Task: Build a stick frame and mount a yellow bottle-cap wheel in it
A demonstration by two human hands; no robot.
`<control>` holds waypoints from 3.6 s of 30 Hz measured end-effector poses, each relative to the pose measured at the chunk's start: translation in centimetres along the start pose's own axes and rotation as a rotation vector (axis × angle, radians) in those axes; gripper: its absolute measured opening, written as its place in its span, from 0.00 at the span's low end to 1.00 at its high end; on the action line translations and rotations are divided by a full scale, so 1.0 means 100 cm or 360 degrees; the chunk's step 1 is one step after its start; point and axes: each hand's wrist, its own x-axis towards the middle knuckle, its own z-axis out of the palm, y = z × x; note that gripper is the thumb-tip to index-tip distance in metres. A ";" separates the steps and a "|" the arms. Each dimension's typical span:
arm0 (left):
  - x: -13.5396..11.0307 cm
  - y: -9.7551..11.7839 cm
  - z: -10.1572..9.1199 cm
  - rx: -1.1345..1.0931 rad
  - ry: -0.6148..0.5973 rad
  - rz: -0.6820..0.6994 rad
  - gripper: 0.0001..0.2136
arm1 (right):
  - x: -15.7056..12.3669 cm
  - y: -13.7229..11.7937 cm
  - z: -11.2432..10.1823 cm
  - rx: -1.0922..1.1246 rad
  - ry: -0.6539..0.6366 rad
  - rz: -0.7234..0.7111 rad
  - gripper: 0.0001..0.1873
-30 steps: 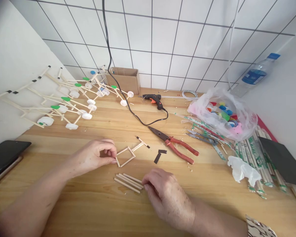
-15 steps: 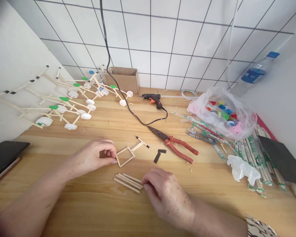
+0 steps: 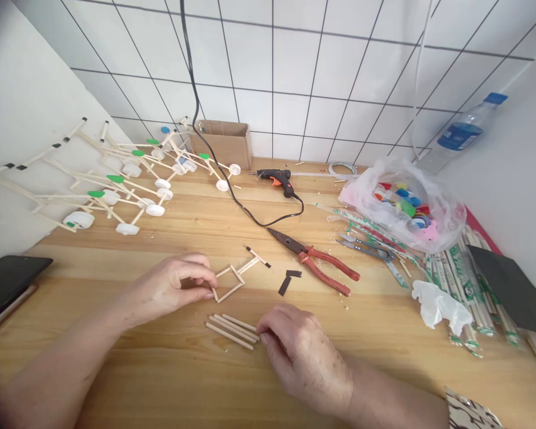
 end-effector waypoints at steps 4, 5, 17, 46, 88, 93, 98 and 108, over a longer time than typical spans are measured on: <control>0.000 0.001 0.000 -0.0006 -0.0014 -0.0008 0.05 | 0.000 0.000 0.000 -0.0002 0.0004 0.0003 0.09; 0.000 0.001 0.000 -0.0009 -0.0020 -0.0012 0.06 | 0.000 0.001 0.001 -0.0003 0.0008 -0.0002 0.09; -0.003 -0.003 -0.003 -0.0150 0.0080 0.0021 0.06 | -0.002 0.002 0.001 0.0010 0.0028 -0.0031 0.08; -0.006 -0.003 0.000 0.0219 -0.0100 0.0204 0.08 | -0.002 0.002 0.001 -0.0005 0.0024 -0.0018 0.08; -0.027 0.057 0.050 -0.0073 0.0125 0.0668 0.07 | -0.001 -0.008 -0.001 0.0051 0.0187 -0.0290 0.13; -0.021 0.052 0.053 -0.0330 0.0262 0.0412 0.07 | 0.003 -0.004 -0.008 0.0245 0.0351 -0.0118 0.11; -0.020 0.052 0.049 -0.0390 0.0468 0.0412 0.02 | 0.004 -0.001 -0.007 0.0277 0.0481 0.0019 0.09; -0.021 0.050 0.052 0.0100 0.0442 0.0858 0.10 | 0.001 -0.005 0.002 0.0060 0.0401 -0.0299 0.08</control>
